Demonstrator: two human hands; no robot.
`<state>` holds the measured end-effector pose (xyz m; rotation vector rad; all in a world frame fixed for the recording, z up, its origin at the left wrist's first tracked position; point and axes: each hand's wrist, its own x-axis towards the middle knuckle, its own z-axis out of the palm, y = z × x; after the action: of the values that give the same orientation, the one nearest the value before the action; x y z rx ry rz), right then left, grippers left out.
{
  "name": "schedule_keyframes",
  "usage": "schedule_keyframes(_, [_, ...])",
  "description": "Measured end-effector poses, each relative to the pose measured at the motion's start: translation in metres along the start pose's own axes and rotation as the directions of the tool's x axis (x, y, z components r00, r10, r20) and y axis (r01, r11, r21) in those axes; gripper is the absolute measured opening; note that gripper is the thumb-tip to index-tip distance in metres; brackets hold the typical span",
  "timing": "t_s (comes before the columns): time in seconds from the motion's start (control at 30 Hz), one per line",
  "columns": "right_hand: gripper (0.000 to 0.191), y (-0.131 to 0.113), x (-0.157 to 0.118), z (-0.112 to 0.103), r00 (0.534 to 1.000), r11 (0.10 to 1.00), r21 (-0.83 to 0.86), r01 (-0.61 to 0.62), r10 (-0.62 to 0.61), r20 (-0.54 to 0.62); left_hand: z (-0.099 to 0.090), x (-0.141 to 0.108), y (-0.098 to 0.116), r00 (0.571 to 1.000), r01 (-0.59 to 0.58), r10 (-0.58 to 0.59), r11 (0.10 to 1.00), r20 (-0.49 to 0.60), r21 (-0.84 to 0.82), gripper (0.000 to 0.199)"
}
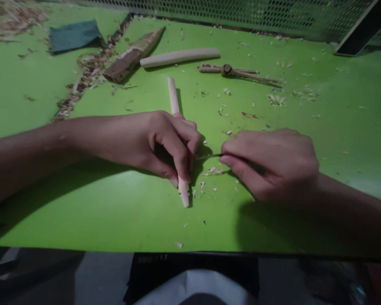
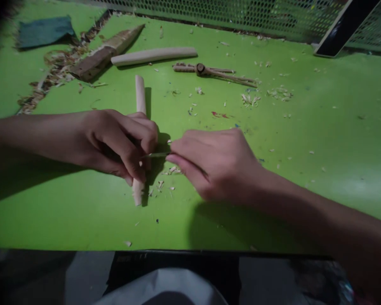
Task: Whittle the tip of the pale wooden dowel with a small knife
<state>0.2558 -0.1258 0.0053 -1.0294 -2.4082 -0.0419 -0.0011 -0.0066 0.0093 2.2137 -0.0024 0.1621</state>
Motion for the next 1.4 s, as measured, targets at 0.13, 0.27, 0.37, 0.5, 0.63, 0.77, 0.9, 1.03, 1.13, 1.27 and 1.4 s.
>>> schedule_keyframes(0.13, [0.023,0.011,-0.001,0.006,0.995,1.0,-0.023,0.016,-0.018,-0.101,-0.001,-0.001,0.002,0.998,0.068,-0.068,0.997,0.01,-0.034,0.004])
schedule_keyframes(0.27, [0.025,0.013,-0.003,0.008,0.998,0.999,-0.051,-0.011,0.008,-0.064,-0.003,-0.001,0.003,0.997,0.038,-0.037,0.999,0.062,-0.025,0.014])
schedule_keyframes(0.37, [0.026,0.014,-0.003,0.008,0.999,0.999,-0.044,-0.013,0.011,-0.04,-0.003,-0.001,0.004,0.997,0.033,-0.033,0.999,0.068,-0.003,0.013])
schedule_keyframes(0.5, [0.026,0.016,-0.002,0.008,0.999,0.999,-0.043,0.008,-0.01,-0.031,0.001,0.0,0.005,0.997,0.033,-0.036,0.998,0.065,0.051,0.014])
schedule_keyframes(0.63, [0.028,0.017,-0.002,0.009,1.0,0.999,-0.045,-0.014,0.015,0.008,0.003,-0.001,0.004,0.998,-0.012,0.006,0.995,0.06,0.098,0.017])
schedule_keyframes(0.77, [0.028,0.018,-0.002,0.009,1.0,0.999,-0.045,-0.011,0.012,0.012,0.004,-0.001,0.004,0.998,-0.03,0.024,0.993,0.056,0.112,0.016])
schedule_keyframes(0.9, [0.026,0.018,-0.003,0.009,1.0,0.999,-0.049,-0.009,0.009,-0.013,0.006,-0.002,0.003,0.999,-0.03,0.029,0.992,0.016,0.123,0.019])
schedule_keyframes(1.03, [0.021,0.019,-0.003,0.012,0.996,1.0,-0.016,0.024,-0.026,-0.088,0.01,0.0,0.003,0.997,-0.042,0.048,0.992,-0.057,0.116,0.021])
schedule_keyframes(1.13, [0.017,0.022,-0.001,0.015,0.961,0.999,0.006,0.038,-0.035,-0.275,0.013,0.003,0.005,0.993,-0.064,0.073,0.994,-0.097,0.092,0.022])
schedule_keyframes(1.27, [0.015,0.025,0.002,0.017,0.888,0.997,0.026,-0.074,0.078,-0.454,0.017,0.005,0.011,0.982,-0.094,0.109,0.991,-0.155,0.097,0.023])
schedule_keyframes(1.4, [0.015,0.026,0.001,0.017,0.882,0.989,0.054,-0.138,0.148,-0.448,0.023,0.004,0.017,0.963,-0.064,0.112,0.978,-0.247,0.197,0.014])
